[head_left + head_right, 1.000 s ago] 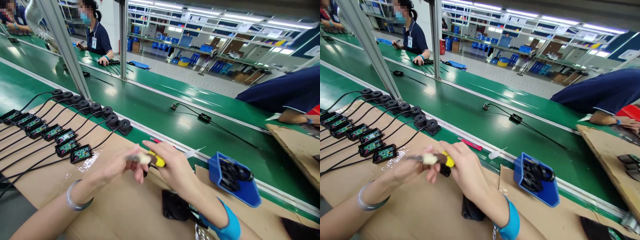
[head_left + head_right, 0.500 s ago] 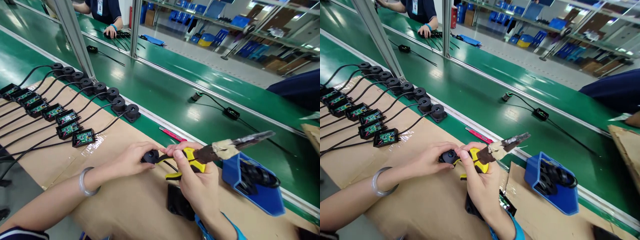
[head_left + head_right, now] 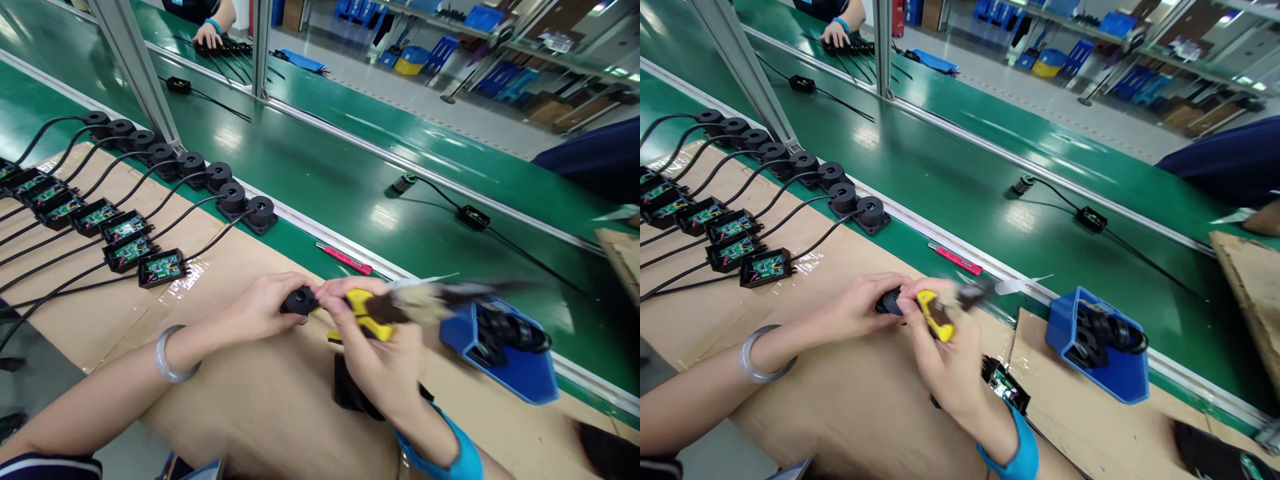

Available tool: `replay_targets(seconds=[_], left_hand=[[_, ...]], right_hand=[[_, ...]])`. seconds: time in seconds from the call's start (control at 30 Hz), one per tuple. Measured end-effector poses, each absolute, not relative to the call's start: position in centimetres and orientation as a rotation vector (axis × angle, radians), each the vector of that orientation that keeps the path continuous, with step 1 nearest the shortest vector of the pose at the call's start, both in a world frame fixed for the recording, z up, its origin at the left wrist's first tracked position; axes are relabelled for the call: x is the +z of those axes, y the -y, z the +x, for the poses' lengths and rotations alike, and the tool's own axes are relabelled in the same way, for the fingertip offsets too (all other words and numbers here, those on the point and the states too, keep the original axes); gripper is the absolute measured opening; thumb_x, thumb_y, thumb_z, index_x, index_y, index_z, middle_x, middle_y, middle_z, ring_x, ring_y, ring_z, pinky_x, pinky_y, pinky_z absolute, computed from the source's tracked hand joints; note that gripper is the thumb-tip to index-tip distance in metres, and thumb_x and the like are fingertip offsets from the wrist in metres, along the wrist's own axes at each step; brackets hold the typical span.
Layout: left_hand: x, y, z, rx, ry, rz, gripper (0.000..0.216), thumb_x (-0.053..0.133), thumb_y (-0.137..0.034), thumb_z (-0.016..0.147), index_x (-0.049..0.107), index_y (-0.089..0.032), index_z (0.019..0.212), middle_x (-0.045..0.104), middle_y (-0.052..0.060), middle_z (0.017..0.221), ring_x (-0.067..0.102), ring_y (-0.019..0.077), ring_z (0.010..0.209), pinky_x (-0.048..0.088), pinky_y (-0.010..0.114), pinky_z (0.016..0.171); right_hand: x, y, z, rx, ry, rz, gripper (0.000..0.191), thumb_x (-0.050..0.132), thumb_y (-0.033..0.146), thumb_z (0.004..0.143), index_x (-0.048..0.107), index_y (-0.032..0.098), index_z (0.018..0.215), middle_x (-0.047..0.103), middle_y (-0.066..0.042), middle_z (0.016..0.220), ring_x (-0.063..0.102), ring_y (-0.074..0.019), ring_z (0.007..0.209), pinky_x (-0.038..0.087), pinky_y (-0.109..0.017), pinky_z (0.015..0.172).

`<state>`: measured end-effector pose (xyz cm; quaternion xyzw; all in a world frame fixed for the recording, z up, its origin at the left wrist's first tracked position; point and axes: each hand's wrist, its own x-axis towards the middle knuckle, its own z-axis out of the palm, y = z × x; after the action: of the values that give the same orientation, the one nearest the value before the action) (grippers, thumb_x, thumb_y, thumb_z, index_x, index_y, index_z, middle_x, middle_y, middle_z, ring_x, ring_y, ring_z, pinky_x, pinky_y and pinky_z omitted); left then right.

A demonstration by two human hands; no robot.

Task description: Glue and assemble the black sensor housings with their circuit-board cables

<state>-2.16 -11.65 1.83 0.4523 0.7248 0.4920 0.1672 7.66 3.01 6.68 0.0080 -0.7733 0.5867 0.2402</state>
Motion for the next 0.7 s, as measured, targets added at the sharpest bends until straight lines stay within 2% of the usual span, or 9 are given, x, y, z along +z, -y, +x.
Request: replay_targets(seconds=[0.3, 0.47, 0.57, 0.7], left_hand=[[1.88, 11.77, -2.26, 1.375, -2.079, 1.293, 0.036, 0.070, -0.009, 0.080, 0.062, -0.020, 0.113, 0.072, 0.004, 0.115, 0.068, 0.0229, 0.105, 0.051, 0.032, 0.088], [1.81, 11.78, -2.24, 1.398, -2.074, 1.290, 0.040, 0.068, -0.008, 0.080, 0.062, -0.021, 0.117, 0.072, 0.004, 0.117, 0.067, 0.0223, 0.108, 0.052, 0.033, 0.092], [1.87, 11.69, -2.20, 1.417, -2.050, 1.301, 0.041, 0.068, -0.007, 0.079, 0.062, -0.020, 0.117, 0.071, 0.005, 0.121, 0.067, 0.0231, 0.111, 0.051, 0.034, 0.096], [1.95, 11.57, -2.14, 1.400, -2.071, 1.288, 0.036, 0.066, -0.005, 0.079, 0.063, -0.020, 0.111, 0.072, 0.004, 0.113, 0.068, 0.0217, 0.104, 0.052, 0.031, 0.089]], right_hand=[[7.01, -3.09, 7.81, 1.614, 2.057, 0.034, 0.008, 0.061, 0.015, 0.095, 0.062, 0.023, 0.096, 0.064, 0.000, 0.090, 0.065, -0.0166, 0.086, 0.056, -0.036, 0.085], [6.58, -3.18, 7.49, 1.654, 2.143, 0.010, 0.004, 0.063, 0.018, 0.095, 0.062, 0.022, 0.095, 0.065, -0.001, 0.089, 0.066, -0.0164, 0.086, 0.056, -0.035, 0.084], [6.69, -3.18, 7.35, 1.647, 2.059, 0.054, 0.008, 0.062, 0.015, 0.094, 0.062, 0.022, 0.097, 0.065, -0.001, 0.092, 0.066, -0.0167, 0.088, 0.056, -0.036, 0.085], [6.52, -3.15, 7.36, 1.632, 2.179, 0.051, 0.008, 0.062, 0.016, 0.094, 0.062, 0.023, 0.095, 0.066, -0.001, 0.091, 0.066, -0.0162, 0.088, 0.055, -0.033, 0.083]])
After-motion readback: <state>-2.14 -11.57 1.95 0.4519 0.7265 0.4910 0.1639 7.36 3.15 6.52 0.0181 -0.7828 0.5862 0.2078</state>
